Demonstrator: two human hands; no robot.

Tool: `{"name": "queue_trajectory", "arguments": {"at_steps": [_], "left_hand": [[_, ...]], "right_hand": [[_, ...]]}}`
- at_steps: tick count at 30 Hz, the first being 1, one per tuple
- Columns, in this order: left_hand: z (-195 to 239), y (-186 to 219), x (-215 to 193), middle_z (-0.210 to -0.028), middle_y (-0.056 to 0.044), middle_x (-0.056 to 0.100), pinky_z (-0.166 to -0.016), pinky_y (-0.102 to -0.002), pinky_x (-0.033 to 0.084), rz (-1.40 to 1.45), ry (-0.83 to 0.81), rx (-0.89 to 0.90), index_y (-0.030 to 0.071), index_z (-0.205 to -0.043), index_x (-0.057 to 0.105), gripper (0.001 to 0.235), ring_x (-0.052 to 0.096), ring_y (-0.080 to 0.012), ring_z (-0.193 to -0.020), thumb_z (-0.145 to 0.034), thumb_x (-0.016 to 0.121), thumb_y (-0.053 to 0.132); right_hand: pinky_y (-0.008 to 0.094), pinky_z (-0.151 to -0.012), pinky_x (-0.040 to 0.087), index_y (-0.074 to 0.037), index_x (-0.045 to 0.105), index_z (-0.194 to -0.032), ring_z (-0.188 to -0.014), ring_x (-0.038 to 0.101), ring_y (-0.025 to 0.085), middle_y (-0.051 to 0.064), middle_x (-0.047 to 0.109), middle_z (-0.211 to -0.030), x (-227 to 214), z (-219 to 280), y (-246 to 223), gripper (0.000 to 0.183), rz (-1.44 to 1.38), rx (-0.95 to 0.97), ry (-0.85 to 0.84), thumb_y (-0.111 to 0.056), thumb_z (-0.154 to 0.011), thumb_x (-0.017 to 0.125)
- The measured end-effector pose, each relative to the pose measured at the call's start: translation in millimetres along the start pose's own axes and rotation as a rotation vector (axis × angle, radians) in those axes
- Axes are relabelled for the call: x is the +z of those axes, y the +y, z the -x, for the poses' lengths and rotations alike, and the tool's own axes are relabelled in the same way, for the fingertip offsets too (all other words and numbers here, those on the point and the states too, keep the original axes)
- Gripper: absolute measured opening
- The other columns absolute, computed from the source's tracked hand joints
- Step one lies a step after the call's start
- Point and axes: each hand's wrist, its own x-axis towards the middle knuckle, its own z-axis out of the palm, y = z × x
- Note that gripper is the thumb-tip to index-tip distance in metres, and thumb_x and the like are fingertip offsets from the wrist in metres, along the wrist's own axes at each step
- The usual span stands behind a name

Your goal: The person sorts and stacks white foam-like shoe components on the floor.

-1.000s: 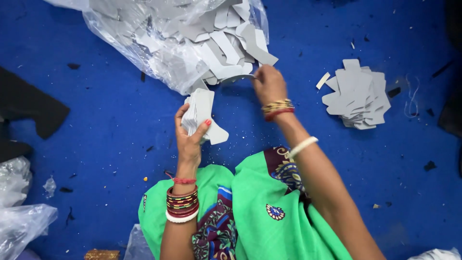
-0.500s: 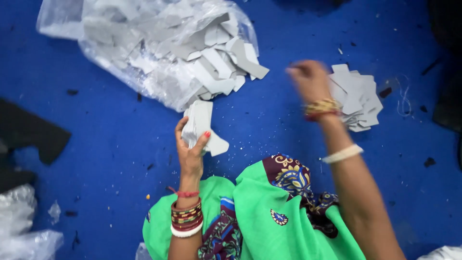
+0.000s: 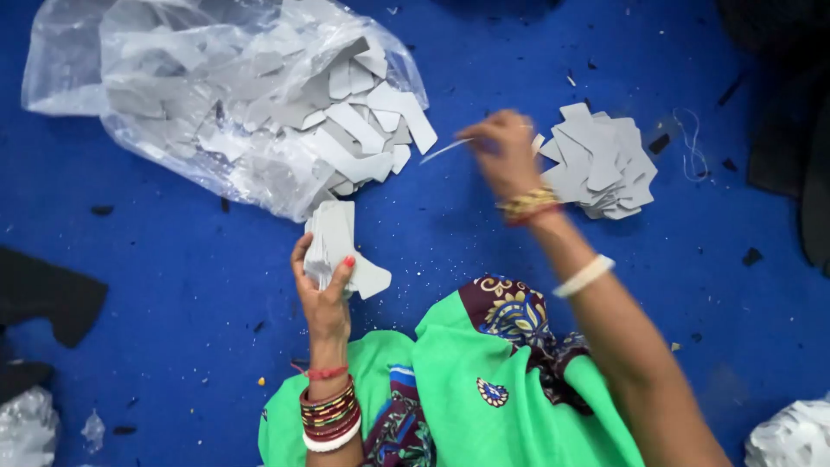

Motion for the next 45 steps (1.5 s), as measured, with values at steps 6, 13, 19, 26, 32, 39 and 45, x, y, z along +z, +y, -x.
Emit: {"name": "queue_trajectory", "arguments": {"at_steps": [6,13,19,26,32,39,45], "left_hand": [[1.8,7.4,2.9,-0.130,-0.010,0.057,-0.096,-0.033,0.056,0.009,0.078,0.012,0.010,-0.146,0.040,0.077,0.062,-0.0198,-0.113,-0.081,0.080,-0.001],[0.5,8.5,2.2,-0.131,-0.011,0.055,-0.099,-0.033,0.055,0.009,0.113,0.084,0.009,-0.147,0.040,0.075,0.061,-0.0200,-0.115,-0.084,0.079,-0.002],[0.3,2.7,-11.1,-0.134,-0.011,0.054,-0.101,-0.034,0.054,-0.018,0.198,0.041,0.009,-0.146,0.040,0.076,0.060,-0.0209,-0.119,-0.082,0.079,-0.003],[-1.1,11.2,-6.4,-0.136,-0.012,0.054,-0.102,-0.034,0.054,-0.008,0.203,0.017,0.009,-0.147,0.040,0.076,0.059,-0.0217,-0.121,-0.083,0.078,-0.004],[-2.1,16.3,-8.6,-0.138,-0.013,0.054,-0.103,-0.034,0.054,0.040,0.238,0.104,0.009,-0.148,0.040,0.076,0.060,-0.0224,-0.121,-0.084,0.079,-0.001],[-6.4,2.3,-17.2,-0.138,-0.012,0.054,-0.106,-0.034,0.053,0.058,0.250,0.204,0.008,-0.148,0.040,0.076,0.058,-0.0215,-0.124,-0.085,0.081,-0.003],[10.1,13.0,-3.2,-0.138,-0.011,0.053,-0.108,-0.035,0.054,0.035,0.154,0.185,0.009,-0.147,0.041,0.074,0.058,-0.0213,-0.125,-0.086,0.081,-0.003]], "right_hand": [[0.045,-0.104,0.053,-0.023,0.081,-0.112,-0.124,0.058,0.030,0.009,0.061,-0.131,-110.9,59.9,106.9,0.033,0.190,0.187,-0.056,-0.001,-0.089,0.074],[0.051,-0.115,0.047,-0.016,0.069,-0.132,-0.137,0.053,0.036,0.017,0.055,-0.146,-21.7,5.4,13.0,0.047,-0.065,0.166,-0.305,-0.026,-0.088,0.082],[0.068,-0.112,0.027,-0.038,0.022,-0.161,-0.154,0.008,0.042,0.012,0.010,-0.170,100.1,-85.9,-141.8,0.131,0.313,-0.091,-0.854,-0.050,-0.055,0.098],[0.050,-0.095,0.054,-0.029,0.058,-0.149,-0.125,0.063,0.035,0.013,0.059,-0.145,153.7,-79.5,-69.1,0.064,0.149,-0.239,-0.527,-0.003,-0.091,0.069],[0.053,-0.092,0.045,-0.024,0.062,-0.141,-0.125,0.056,0.038,0.017,0.054,-0.145,59.9,16.3,-58.1,0.062,0.109,-0.296,-0.286,-0.020,-0.081,0.081],[0.055,-0.111,0.033,-0.031,0.046,-0.150,-0.149,0.030,0.040,0.018,0.035,-0.162,15.9,116.1,-63.8,0.097,0.194,-0.141,-0.557,-0.009,-0.060,0.076],[0.049,-0.106,0.045,-0.011,0.057,-0.140,-0.122,0.056,0.038,0.017,0.058,-0.135,-2.4,113.7,-32.0,0.063,-0.146,0.052,-0.375,-0.021,-0.082,0.083]]}}
